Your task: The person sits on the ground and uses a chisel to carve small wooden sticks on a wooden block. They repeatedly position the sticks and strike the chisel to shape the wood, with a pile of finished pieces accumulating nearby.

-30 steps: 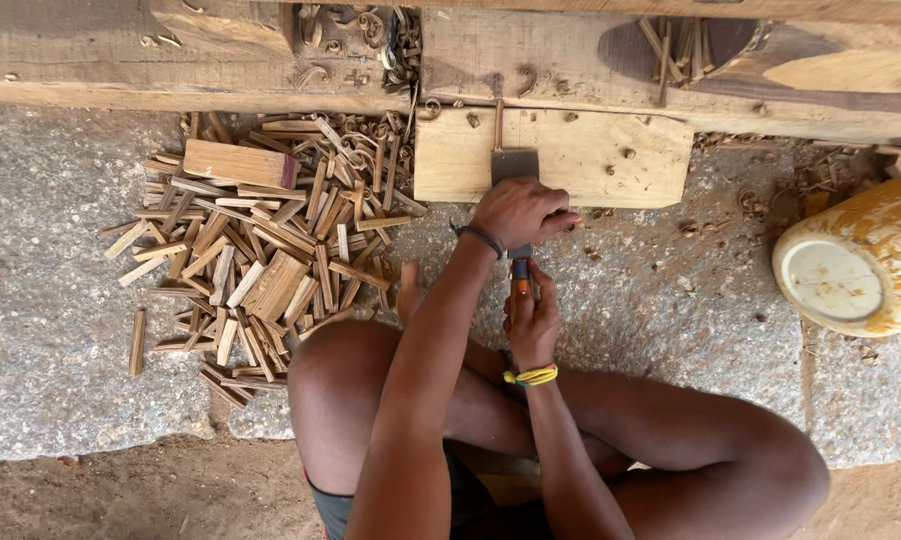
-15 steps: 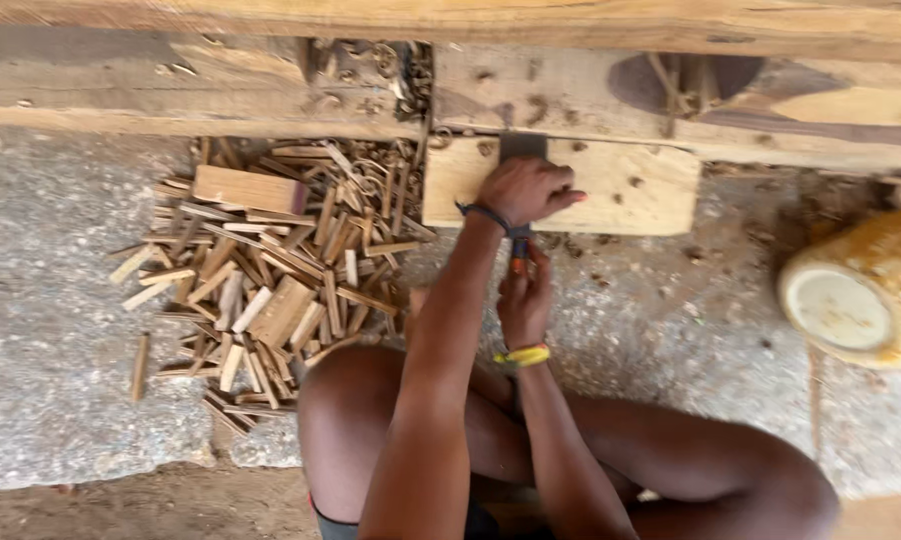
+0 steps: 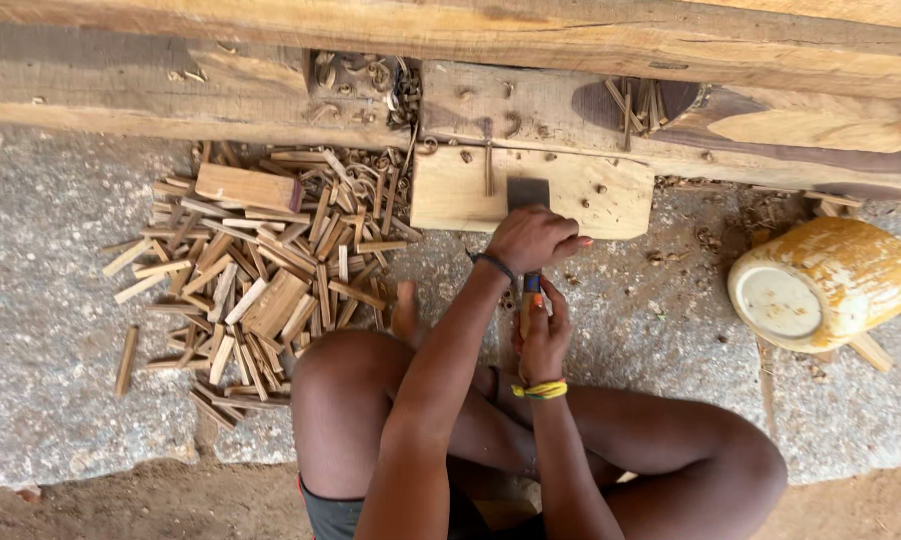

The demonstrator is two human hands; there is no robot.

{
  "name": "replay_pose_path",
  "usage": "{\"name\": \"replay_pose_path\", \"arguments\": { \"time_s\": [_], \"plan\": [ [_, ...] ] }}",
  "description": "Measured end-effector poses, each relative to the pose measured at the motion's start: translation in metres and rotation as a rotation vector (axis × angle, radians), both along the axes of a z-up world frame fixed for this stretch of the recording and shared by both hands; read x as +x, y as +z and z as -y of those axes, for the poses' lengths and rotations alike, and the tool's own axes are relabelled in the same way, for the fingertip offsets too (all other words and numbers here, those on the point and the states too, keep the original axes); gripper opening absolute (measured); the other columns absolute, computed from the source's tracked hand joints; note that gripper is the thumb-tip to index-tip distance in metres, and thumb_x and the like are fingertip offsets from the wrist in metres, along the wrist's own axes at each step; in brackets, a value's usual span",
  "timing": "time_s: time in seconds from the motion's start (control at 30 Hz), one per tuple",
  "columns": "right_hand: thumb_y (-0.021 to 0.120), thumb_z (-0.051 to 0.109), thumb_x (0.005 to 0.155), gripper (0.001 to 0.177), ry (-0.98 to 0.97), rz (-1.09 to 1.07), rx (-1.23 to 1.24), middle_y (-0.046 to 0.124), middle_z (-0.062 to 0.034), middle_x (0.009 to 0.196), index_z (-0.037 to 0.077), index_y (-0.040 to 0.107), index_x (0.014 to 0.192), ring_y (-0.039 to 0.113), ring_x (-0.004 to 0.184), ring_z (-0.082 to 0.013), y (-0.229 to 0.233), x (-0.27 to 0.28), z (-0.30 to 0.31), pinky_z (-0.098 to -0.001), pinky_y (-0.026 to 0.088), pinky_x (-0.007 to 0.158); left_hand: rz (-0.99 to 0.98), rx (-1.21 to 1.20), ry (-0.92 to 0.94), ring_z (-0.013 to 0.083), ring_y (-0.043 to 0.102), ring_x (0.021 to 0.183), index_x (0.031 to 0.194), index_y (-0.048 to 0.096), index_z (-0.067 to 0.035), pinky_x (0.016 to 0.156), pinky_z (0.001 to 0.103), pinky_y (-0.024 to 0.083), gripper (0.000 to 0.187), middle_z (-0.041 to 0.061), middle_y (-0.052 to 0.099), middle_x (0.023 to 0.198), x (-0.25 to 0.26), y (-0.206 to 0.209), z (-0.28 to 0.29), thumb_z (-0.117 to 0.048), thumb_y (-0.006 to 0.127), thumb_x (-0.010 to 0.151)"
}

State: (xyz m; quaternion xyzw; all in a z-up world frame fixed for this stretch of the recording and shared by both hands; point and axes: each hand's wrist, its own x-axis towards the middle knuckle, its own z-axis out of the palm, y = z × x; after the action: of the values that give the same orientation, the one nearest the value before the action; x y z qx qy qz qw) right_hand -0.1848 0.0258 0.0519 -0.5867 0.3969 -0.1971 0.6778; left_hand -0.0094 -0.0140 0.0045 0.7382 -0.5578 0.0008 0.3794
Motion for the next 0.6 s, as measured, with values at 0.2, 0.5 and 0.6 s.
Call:
{"name": "replay_pose_path", "arguments": {
  "time_s": [0.2,0.5,0.6],
  "plan": [
    [0.046,0.013,0.101,0.042,0.072,-0.072,-0.059,0.062,-0.0038,0.071,0.007,0.057,0.141,0.044,0.044,-0.0055,0.013,-0.030,0.003,-0.0231,0.034,0.037,0.005,0.057,0.045,0.0163,0.063,0.058,0.080,0.072,-0.018,0.061,0.037,0.056,0.045,0.002,0.068,0.062,-0.023,-0.001,-0.012,-0.052,0.053,0.102],
    [0.047,0.014,0.102,0.041,0.132,-0.168,-0.130,0.062,-0.0043,0.069,0.007,0.058,0.141,0.045,0.044,-0.0051,0.018,-0.029,0.009,-0.0230,0.036,0.038,0.023,-0.016,0.040,0.0137,0.058,0.049,0.077,0.070,-0.016,0.066,0.036,0.055,0.042,0.001,0.065,0.059,-0.022,-0.007,-0.016,-0.047,0.055,0.103],
    [0.047,0.014,0.102,0.042,0.133,-0.165,-0.136,0.063,-0.0047,0.069,0.007,0.057,0.142,0.046,0.044,-0.0053,0.019,-0.028,0.010,-0.0233,0.036,0.037,0.012,-0.017,0.049,0.0147,0.059,0.050,0.075,0.069,-0.016,0.066,0.036,0.055,0.043,0.001,0.065,0.058,-0.021,-0.003,-0.017,-0.046,0.056,0.103]
  ]
}}
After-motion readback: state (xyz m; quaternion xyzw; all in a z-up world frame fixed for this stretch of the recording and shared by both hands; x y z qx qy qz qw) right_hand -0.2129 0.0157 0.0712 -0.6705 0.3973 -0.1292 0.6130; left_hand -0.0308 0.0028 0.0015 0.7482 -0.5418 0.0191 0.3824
